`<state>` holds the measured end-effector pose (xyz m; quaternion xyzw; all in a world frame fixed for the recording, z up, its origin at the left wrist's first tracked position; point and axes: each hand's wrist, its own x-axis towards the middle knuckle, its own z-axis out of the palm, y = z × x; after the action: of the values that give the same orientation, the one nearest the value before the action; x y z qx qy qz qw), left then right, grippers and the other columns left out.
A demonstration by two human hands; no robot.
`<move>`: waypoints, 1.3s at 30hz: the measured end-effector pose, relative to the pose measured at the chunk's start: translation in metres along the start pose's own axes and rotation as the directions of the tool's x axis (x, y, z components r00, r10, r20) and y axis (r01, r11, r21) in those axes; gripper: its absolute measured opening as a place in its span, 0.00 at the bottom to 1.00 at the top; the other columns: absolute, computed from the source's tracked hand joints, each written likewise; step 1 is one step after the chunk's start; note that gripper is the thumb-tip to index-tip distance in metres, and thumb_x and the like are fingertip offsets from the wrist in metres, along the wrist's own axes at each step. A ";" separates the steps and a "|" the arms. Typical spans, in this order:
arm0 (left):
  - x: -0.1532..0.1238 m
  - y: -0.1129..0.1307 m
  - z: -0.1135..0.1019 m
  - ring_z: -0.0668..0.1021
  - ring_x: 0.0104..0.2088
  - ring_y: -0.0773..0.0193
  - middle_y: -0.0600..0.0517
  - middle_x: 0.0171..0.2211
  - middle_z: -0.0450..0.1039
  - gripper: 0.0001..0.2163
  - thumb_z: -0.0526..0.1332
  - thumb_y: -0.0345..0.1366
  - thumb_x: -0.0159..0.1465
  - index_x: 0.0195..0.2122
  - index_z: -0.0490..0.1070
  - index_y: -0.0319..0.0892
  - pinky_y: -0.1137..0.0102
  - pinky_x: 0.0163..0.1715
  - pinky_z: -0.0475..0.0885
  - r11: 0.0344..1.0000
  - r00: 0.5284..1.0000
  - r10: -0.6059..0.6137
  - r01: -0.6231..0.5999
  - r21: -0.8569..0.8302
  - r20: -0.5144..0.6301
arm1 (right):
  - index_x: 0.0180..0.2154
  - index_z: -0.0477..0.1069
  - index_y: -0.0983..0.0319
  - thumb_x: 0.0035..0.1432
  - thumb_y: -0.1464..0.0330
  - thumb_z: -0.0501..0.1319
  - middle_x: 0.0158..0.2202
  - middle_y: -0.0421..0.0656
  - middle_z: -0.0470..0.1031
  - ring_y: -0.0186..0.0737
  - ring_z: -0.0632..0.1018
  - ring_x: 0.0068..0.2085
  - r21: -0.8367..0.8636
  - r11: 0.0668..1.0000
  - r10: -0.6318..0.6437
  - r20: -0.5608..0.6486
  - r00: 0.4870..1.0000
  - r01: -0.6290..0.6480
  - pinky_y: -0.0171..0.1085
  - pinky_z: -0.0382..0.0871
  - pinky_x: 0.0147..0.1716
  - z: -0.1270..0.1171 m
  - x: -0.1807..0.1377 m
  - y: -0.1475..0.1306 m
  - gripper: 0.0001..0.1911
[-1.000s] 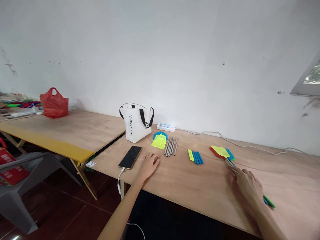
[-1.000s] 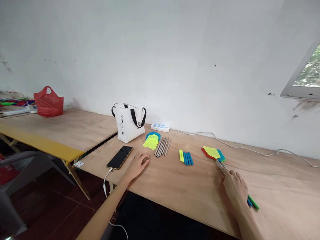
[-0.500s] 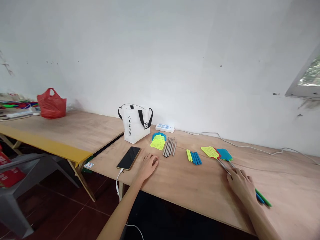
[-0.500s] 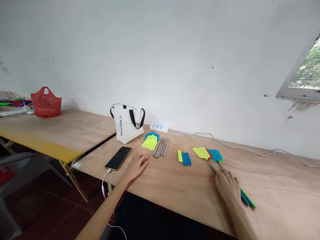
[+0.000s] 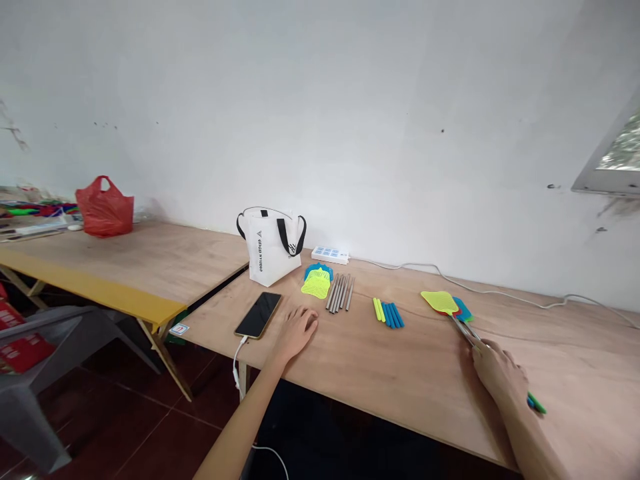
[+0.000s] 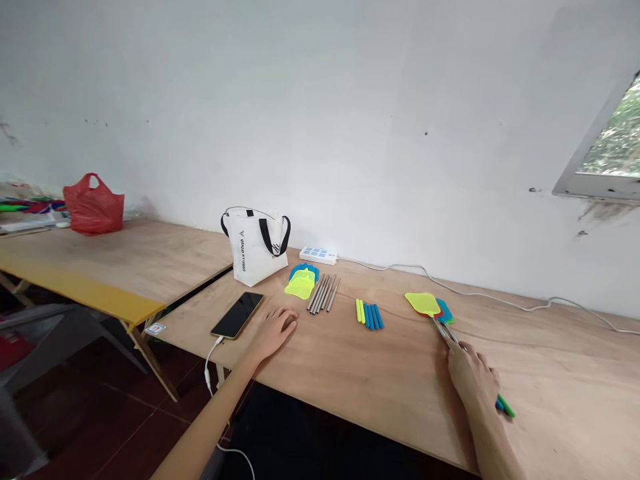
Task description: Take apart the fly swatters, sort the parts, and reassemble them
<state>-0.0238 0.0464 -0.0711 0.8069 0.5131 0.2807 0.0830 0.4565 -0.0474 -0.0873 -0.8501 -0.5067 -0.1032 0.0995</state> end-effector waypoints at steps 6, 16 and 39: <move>0.001 0.001 -0.001 0.74 0.53 0.52 0.48 0.50 0.73 0.09 0.53 0.36 0.70 0.47 0.71 0.46 0.56 0.55 0.66 1.000 1.000 0.002 -0.002 0.004 0.001 | 0.62 0.69 0.53 0.69 0.62 0.41 0.63 0.49 0.69 0.55 0.74 0.57 0.011 1.000 0.024 -0.017 1.000 -0.024 0.56 0.67 0.52 -0.001 -0.003 -0.003 0.28; 0.000 0.004 -0.003 0.74 0.53 0.52 0.47 0.50 0.73 0.10 0.52 0.36 0.71 0.47 0.71 0.46 0.56 0.56 0.65 1.000 1.000 0.005 -0.005 -0.005 0.002 | 0.63 0.67 0.57 0.68 0.64 0.40 0.66 0.49 0.66 0.57 0.69 0.62 0.036 0.998 0.050 0.028 0.998 -0.051 0.60 0.65 0.55 -0.002 -0.006 -0.010 0.29; 0.009 0.001 0.003 0.74 0.54 0.49 0.44 0.53 0.71 0.12 0.54 0.39 0.70 0.52 0.66 0.45 0.55 0.55 0.67 0.998 0.998 -0.055 0.055 0.027 -0.001 | 0.66 0.62 0.56 0.68 0.66 0.42 0.66 0.49 0.64 0.52 0.65 0.65 -0.023 1.000 -0.021 -0.136 0.991 0.019 0.61 0.54 0.62 0.000 -0.014 -0.022 0.28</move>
<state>-0.0188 0.0546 -0.0699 0.7934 0.5389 0.2716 0.0796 0.4307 -0.0494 -0.0899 -0.8370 -0.5061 -0.1673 0.1236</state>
